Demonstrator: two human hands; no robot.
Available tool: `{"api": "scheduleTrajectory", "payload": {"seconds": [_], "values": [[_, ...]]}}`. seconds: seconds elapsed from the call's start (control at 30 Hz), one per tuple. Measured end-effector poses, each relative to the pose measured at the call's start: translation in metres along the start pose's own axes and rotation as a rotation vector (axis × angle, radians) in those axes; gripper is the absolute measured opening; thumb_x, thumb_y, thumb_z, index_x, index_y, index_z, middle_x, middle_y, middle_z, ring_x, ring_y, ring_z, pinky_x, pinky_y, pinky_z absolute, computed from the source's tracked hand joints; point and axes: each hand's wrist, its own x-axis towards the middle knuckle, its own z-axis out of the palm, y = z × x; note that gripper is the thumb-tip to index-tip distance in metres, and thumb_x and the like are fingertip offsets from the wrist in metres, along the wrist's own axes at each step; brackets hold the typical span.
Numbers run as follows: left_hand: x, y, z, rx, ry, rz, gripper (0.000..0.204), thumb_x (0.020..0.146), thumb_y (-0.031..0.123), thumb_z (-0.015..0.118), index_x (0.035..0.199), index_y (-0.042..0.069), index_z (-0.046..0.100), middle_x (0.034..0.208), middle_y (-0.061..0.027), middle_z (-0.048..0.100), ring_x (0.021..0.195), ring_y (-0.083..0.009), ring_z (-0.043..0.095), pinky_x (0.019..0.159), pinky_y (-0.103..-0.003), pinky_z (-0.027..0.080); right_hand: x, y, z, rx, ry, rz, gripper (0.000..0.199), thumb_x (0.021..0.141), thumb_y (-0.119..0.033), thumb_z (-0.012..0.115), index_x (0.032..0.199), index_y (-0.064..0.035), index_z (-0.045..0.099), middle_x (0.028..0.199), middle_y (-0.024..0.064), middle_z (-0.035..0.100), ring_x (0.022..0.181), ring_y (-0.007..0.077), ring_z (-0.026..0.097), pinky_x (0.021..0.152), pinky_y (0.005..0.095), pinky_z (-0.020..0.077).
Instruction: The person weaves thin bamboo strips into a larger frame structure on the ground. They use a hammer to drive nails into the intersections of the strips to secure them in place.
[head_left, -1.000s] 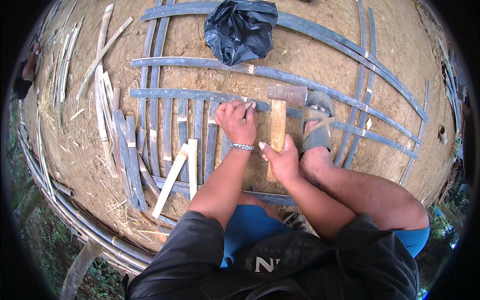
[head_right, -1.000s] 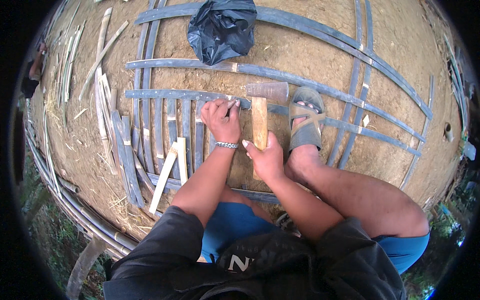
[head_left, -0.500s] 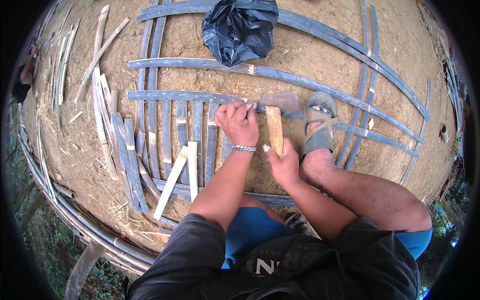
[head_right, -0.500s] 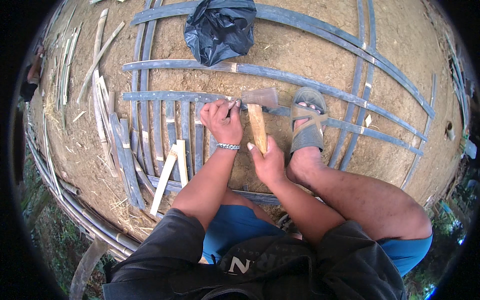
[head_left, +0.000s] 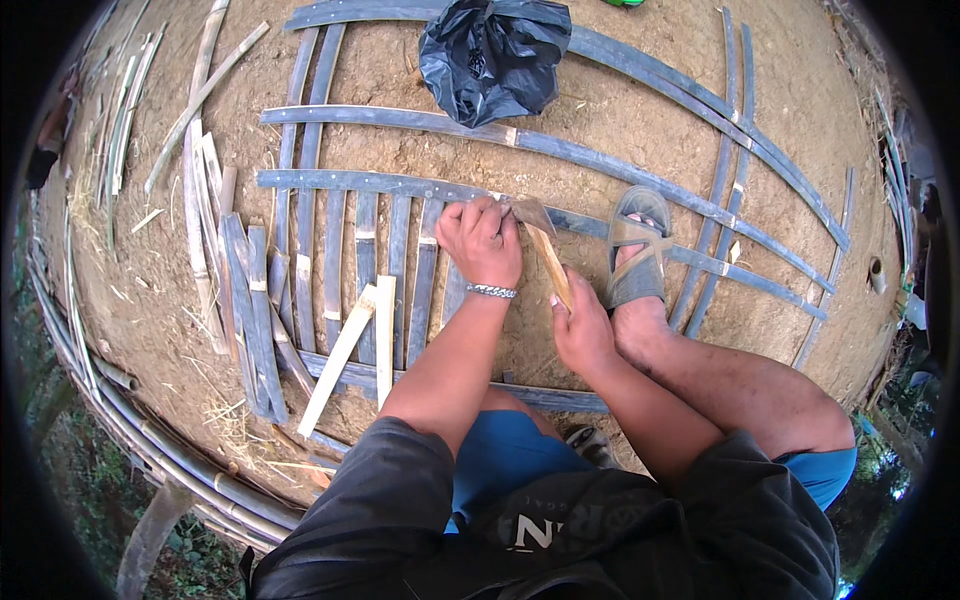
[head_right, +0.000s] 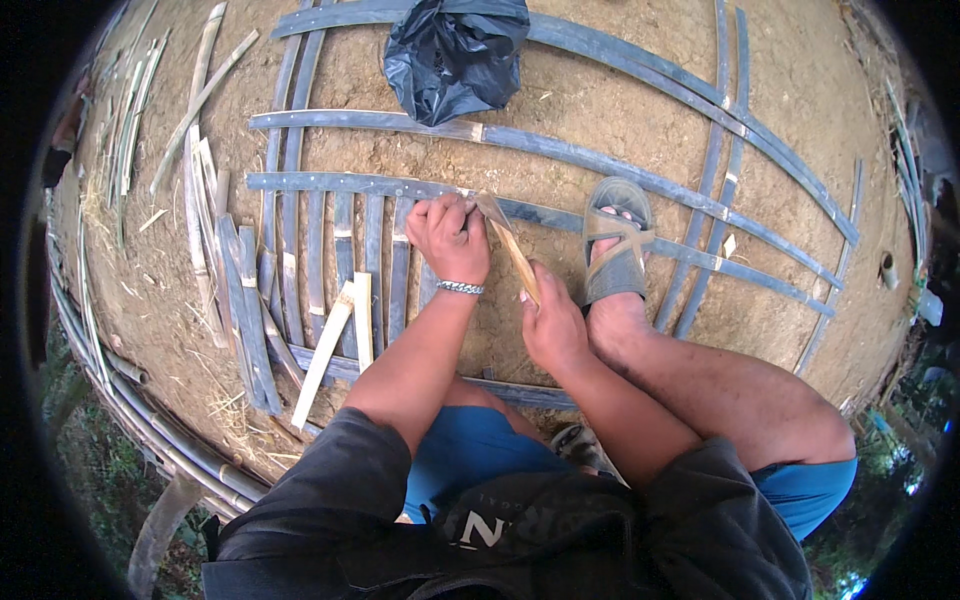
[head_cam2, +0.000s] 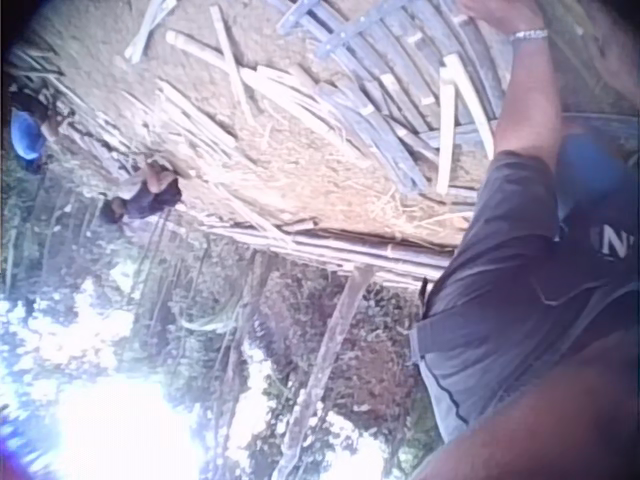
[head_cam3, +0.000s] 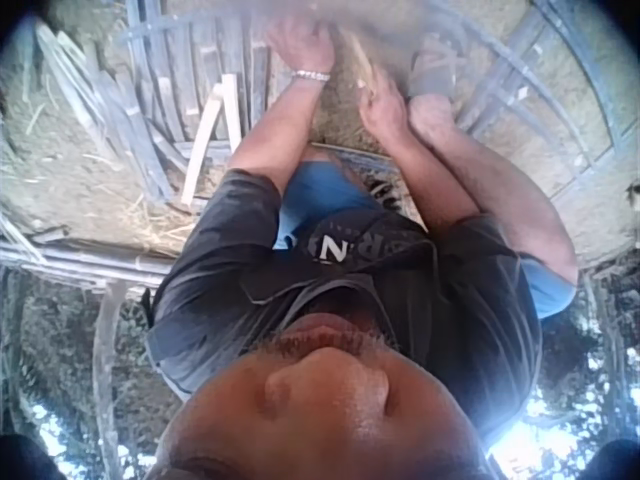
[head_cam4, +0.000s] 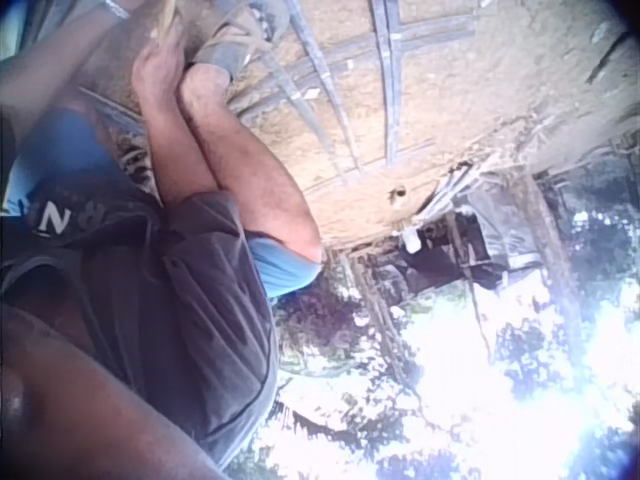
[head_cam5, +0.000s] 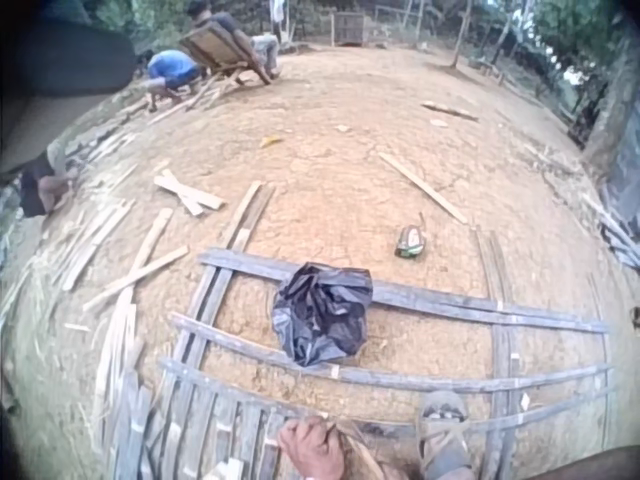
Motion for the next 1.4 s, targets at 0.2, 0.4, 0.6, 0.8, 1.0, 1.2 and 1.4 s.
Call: {"api": "scheduleTrajectory", "payload": {"seconds": [0.2,0.4,0.6,0.8,1.0,1.2,1.4], "values": [[0.001,0.000,0.001,-0.014,0.013,0.005,0.015,0.073,0.009,0.080,0.086,0.012,0.072,0.104,0.0005,0.071,0.108,-0.0286,0.054,0.103,-0.047,0.035,-0.001,-0.016,-0.008,0.028,0.169,-0.190,0.056,0.097,-0.009,0.056,0.150,-0.0018,0.039,0.133,0.0325,0.055,0.118,0.0525,0.057,0.099,0.0545,0.0481],[0.000,0.001,-0.001,0.014,0.006,0.007,0.016,0.074,0.009,0.080,0.086,0.012,0.071,0.104,0.0012,0.070,0.107,-0.0288,0.053,0.101,-0.047,0.035,0.009,-0.019,-0.012,0.006,-0.015,0.015,0.057,0.097,-0.008,0.054,0.151,0.0009,0.036,0.138,0.0345,0.052,0.123,0.0526,0.055,0.104,0.0536,0.0457],[0.003,0.003,-0.003,-0.006,-0.010,0.014,0.014,0.075,0.012,0.080,0.085,0.013,0.070,0.103,0.0013,0.070,0.106,-0.0294,0.053,0.101,-0.046,0.035,0.000,-0.023,-0.013,0.014,0.088,-0.055,0.055,0.099,-0.009,0.053,0.150,0.0033,0.037,0.137,0.0353,0.052,0.124,0.0527,0.054,0.105,0.0526,0.0452],[0.006,0.002,-0.001,0.014,-0.018,0.007,0.015,0.074,0.011,0.079,0.084,0.014,0.069,0.103,0.0019,0.069,0.107,-0.0293,0.052,0.101,-0.047,0.035,0.003,-0.031,-0.018,0.023,0.122,-0.063,0.053,0.100,-0.009,0.054,0.149,0.0053,0.038,0.136,0.0357,0.053,0.122,0.0530,0.055,0.104,0.0529,0.0454],[0.004,0.003,-0.004,0.002,-0.024,-0.021,0.014,0.073,0.011,0.079,0.082,0.013,0.069,0.103,0.0017,0.069,0.107,-0.0295,0.053,0.101,-0.046,0.035,0.007,-0.020,-0.012,-0.021,-0.077,0.078,0.055,0.099,-0.008,0.054,0.150,0.0043,0.037,0.138,0.0348,0.053,0.124,0.0524,0.055,0.104,0.0522,0.0461],[0.006,0.004,-0.003,-0.027,-0.039,-0.023,0.014,0.073,0.010,0.079,0.082,0.012,0.068,0.104,0.0015,0.068,0.108,-0.0299,0.052,0.102,-0.047,0.035,0.001,-0.009,-0.007,-0.044,0.037,-0.059,0.057,0.097,-0.007,0.055,0.152,-0.0019,0.037,0.140,0.0338,0.051,0.124,0.0525,0.054,0.104,0.0539,0.0462],[0.006,0.003,-0.009,-0.019,-0.050,-0.026,0.015,0.076,0.011,0.077,0.090,0.010,0.072,0.105,0.0009,0.068,0.109,-0.0304,0.053,0.102,-0.047,0.034,-0.001,-0.017,-0.003,0.035,0.055,-0.026,0.059,0.098,-0.009,0.056,0.152,0.0022,0.035,0.140,0.0336,0.052,0.125,0.0506,0.055,0.106,0.0511,0.0455]]}}
